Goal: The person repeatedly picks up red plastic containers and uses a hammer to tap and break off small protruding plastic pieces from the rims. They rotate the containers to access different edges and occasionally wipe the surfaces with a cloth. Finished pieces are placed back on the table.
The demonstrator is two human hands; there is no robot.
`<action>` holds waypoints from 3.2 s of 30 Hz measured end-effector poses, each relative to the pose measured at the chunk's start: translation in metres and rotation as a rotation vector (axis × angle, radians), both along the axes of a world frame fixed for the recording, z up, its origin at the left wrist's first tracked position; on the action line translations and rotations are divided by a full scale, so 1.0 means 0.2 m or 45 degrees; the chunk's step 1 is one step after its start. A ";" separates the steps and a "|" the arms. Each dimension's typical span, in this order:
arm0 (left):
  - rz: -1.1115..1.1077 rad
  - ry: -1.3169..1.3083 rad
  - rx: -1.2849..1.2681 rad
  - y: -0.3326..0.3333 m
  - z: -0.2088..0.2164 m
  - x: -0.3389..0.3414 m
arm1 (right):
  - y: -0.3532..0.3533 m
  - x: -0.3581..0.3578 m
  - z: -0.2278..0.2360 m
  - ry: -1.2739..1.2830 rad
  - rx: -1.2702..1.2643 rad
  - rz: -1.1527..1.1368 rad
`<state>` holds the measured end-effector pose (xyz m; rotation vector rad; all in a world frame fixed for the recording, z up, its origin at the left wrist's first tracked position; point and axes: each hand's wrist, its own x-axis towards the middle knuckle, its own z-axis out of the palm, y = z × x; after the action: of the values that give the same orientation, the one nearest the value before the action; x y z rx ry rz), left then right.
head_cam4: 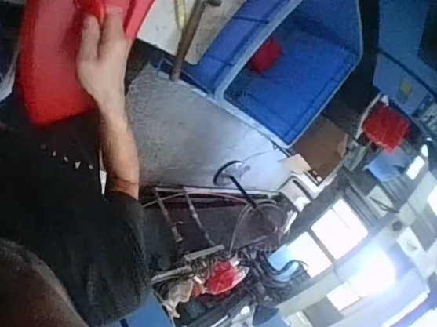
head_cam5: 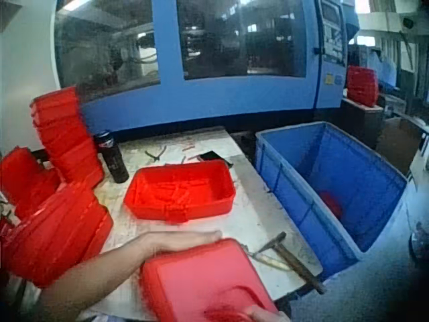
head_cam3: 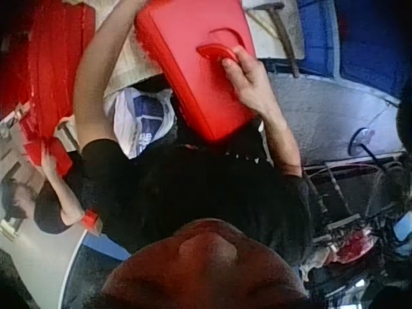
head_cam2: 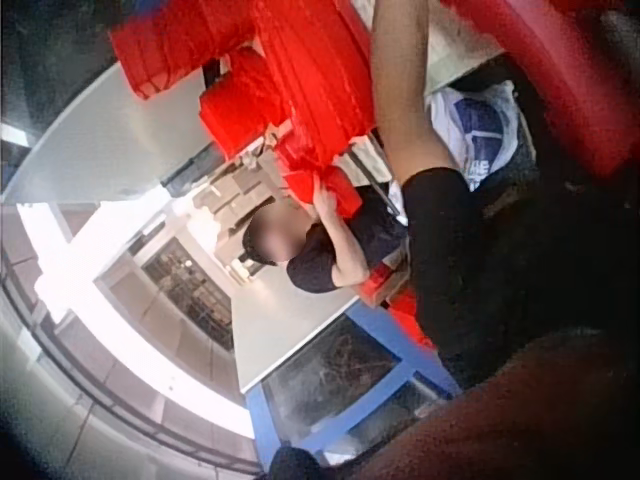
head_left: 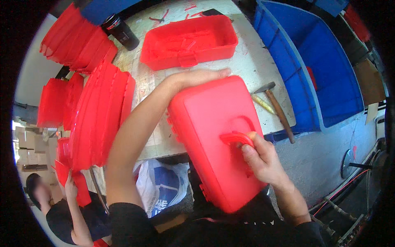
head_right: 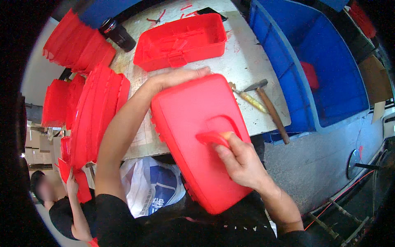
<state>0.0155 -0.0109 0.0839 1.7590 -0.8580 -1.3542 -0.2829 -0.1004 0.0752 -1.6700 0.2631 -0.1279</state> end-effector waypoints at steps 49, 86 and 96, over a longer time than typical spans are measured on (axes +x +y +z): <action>-0.121 -0.346 -0.327 0.11 0.14 -0.16 | -0.11 0.10 -0.10 -0.427 -0.266 0.283; 0.849 -0.052 -0.412 1.01 -0.06 -0.18 | -0.45 0.30 -0.52 -0.035 -1.545 -0.273; 1.778 -1.002 -0.565 1.27 -0.35 -0.98 | -0.30 0.18 -0.32 -0.075 0.218 -0.427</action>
<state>-0.1799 0.2423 0.0130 1.8143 -0.0785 0.4191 -0.2460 -0.1608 0.0113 -1.4396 0.4947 -0.3946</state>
